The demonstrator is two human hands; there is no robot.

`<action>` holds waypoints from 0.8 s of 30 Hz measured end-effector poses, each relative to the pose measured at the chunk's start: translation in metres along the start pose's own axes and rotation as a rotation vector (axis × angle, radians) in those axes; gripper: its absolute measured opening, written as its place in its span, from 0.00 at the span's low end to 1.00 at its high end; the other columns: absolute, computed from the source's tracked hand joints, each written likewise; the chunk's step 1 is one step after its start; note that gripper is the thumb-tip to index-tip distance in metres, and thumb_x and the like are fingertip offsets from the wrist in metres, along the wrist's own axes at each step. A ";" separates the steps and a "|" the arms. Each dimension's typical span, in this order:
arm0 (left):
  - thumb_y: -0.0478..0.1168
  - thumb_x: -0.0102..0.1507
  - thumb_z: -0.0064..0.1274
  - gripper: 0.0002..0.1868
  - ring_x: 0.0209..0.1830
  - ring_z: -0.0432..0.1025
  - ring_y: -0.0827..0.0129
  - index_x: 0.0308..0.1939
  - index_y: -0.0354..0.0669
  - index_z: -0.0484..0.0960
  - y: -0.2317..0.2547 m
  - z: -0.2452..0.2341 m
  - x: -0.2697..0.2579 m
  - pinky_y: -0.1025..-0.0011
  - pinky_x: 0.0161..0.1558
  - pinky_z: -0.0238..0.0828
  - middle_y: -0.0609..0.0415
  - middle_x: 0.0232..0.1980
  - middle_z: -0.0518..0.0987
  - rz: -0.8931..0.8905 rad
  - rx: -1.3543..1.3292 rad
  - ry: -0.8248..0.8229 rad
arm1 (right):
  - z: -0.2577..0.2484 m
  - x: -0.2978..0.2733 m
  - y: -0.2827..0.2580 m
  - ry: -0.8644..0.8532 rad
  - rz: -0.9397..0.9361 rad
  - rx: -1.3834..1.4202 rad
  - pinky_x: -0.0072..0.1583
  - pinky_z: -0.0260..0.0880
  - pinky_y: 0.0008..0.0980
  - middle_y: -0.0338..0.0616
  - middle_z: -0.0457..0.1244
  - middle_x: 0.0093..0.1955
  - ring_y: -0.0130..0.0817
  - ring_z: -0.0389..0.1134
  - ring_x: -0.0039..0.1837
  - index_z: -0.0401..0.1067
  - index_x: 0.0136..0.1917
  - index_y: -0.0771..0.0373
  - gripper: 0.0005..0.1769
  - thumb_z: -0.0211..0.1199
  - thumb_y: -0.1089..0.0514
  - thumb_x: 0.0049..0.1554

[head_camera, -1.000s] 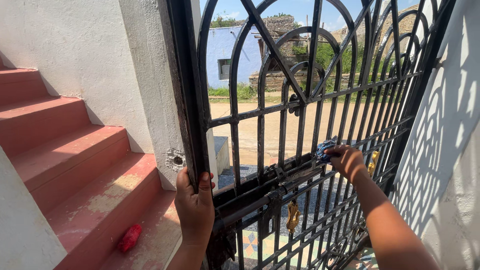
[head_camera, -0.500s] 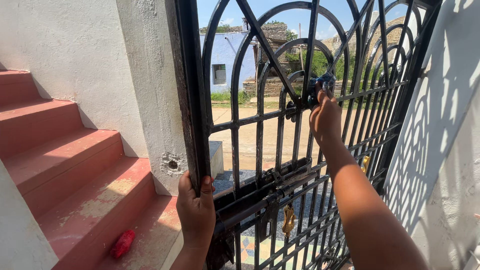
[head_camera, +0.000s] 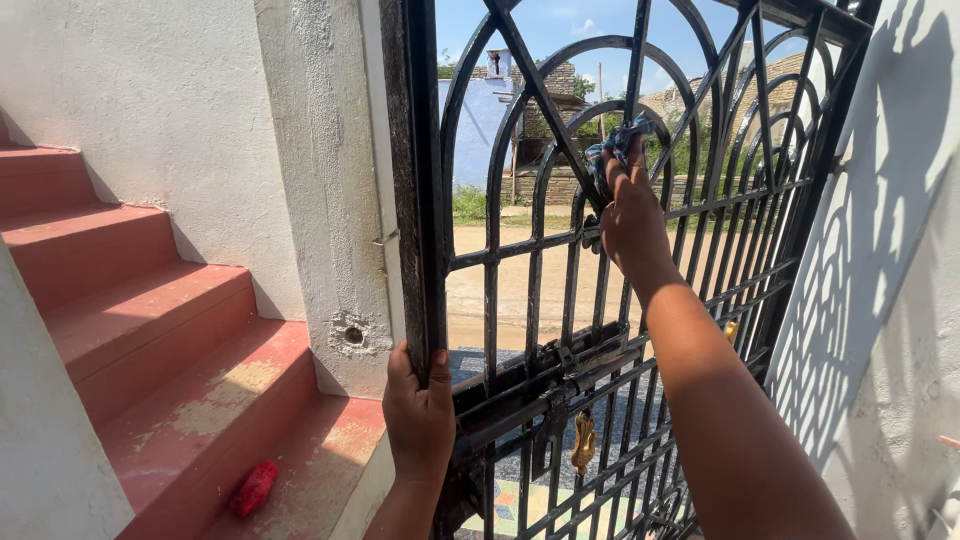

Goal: The person wipes down the latch, bars, and decorative sections of a black metal gate with a blue cloth, working on both the inner and outer sides.

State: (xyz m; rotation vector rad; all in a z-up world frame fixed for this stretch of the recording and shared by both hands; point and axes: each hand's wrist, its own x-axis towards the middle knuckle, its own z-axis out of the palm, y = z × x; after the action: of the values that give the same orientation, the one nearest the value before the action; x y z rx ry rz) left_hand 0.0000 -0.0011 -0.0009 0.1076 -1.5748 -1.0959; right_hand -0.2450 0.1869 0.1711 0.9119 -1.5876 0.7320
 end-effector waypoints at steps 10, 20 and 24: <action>0.56 0.69 0.46 0.22 0.31 0.75 0.69 0.55 0.43 0.72 0.003 0.000 0.002 0.68 0.35 0.73 0.55 0.34 0.77 -0.024 0.025 -0.011 | -0.060 -0.022 0.026 -0.350 0.377 -0.136 0.65 0.78 0.38 0.51 0.70 0.65 0.45 0.77 0.59 0.78 0.64 0.56 0.20 0.50 0.66 0.66; 0.56 0.70 0.45 0.22 0.34 0.77 0.67 0.55 0.42 0.71 0.003 -0.003 0.000 0.67 0.37 0.74 0.53 0.37 0.78 0.048 0.083 0.024 | 0.000 -0.022 -0.051 0.047 -0.016 0.016 0.58 0.73 0.49 0.66 0.64 0.65 0.63 0.70 0.60 0.69 0.71 0.64 0.27 0.52 0.74 0.60; 0.56 0.69 0.45 0.22 0.33 0.77 0.66 0.56 0.43 0.71 0.002 -0.001 0.002 0.67 0.36 0.74 0.53 0.36 0.79 -0.029 0.078 -0.001 | -0.029 -0.053 -0.034 -0.085 -0.013 -0.047 0.59 0.73 0.49 0.60 0.65 0.58 0.60 0.70 0.57 0.72 0.69 0.63 0.27 0.52 0.74 0.57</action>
State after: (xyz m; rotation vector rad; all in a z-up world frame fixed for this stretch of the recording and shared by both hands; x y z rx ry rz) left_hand 0.0012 -0.0016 0.0014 0.1829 -1.6220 -1.0571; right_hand -0.1964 0.2032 0.1250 0.9285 -1.6655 0.6514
